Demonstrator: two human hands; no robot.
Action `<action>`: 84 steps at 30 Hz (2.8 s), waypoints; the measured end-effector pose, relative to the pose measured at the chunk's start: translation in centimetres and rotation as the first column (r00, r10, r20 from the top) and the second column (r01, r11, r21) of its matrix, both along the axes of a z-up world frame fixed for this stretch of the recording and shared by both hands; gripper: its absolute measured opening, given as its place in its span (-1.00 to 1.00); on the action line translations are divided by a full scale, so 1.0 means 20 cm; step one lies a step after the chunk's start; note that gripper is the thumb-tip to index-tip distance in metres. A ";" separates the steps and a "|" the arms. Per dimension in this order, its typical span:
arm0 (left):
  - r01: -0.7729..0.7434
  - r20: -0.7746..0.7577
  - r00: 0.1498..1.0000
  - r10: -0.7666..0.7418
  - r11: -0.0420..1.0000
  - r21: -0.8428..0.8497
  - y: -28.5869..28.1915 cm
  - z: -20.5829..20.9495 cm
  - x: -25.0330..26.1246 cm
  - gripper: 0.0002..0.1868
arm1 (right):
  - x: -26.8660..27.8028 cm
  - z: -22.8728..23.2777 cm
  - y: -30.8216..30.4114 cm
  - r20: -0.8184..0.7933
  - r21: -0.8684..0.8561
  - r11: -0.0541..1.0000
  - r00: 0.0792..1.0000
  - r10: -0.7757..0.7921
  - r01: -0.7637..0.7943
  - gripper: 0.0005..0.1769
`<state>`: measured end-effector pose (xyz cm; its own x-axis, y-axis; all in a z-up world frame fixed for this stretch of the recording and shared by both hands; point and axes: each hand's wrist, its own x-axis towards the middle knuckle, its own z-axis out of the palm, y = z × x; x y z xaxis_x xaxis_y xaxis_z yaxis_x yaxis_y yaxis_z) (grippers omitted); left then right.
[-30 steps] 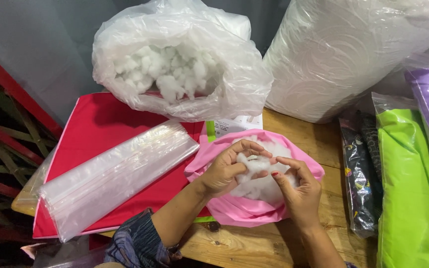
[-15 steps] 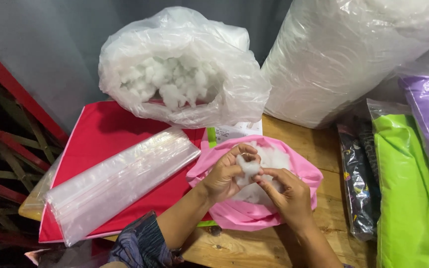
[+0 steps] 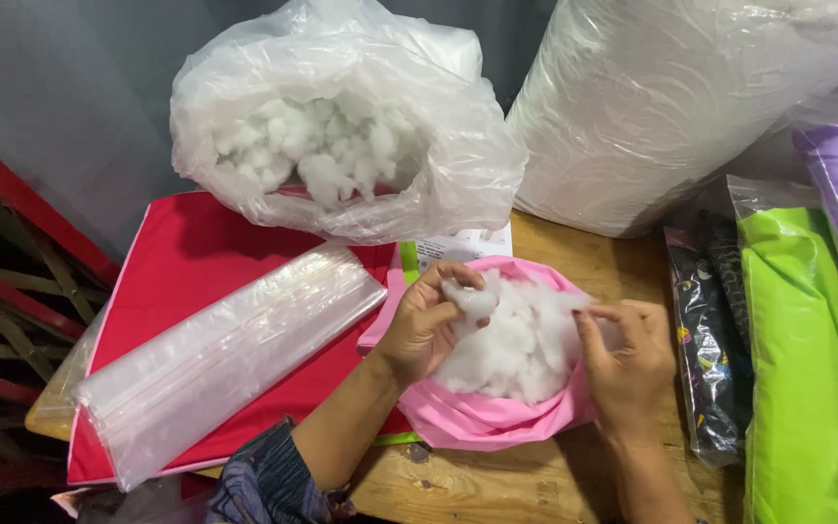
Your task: Stuffing a small pink fabric pouch with white fiberfill material from a large plastic bag.
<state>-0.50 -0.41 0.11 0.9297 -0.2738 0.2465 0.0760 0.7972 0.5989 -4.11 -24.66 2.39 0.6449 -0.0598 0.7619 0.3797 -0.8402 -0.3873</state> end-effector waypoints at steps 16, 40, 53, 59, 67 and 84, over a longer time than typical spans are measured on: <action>-0.241 0.250 0.956 0.151 0.892 0.383 -0.08 0.04 -0.09 -0.75 | -0.12 -0.01 0.10 0.007 0.133 0.949 0.958 0.288 -0.286 -0.64; -0.259 0.227 0.951 0.209 0.941 0.219 0.02 0.07 -0.03 -0.84 | -0.07 0.02 0.01 0.083 0.241 0.961 0.989 0.120 -0.137 -0.89; -0.226 0.439 0.898 -0.033 0.821 0.524 -0.02 0.12 -0.10 -0.73 | -0.08 0.01 0.11 0.093 -0.047 0.939 0.934 0.345 -0.342 -0.86; -0.170 0.209 0.966 0.153 0.983 0.067 0.13 0.05 0.01 -0.82 | -0.02 -0.09 -0.10 0.066 0.307 0.944 0.992 0.106 -0.121 -0.83; -0.661 0.506 0.746 0.433 0.573 0.484 0.07 0.12 -0.01 -0.77 | -0.01 -0.03 0.04 -0.209 0.240 0.971 0.977 0.037 0.014 -0.75; -0.655 0.548 0.747 -0.378 -0.276 0.703 -0.05 -0.03 -0.05 -0.16 | 0.05 -0.01 0.10 -0.766 -0.202 0.945 0.643 0.011 -0.256 -0.44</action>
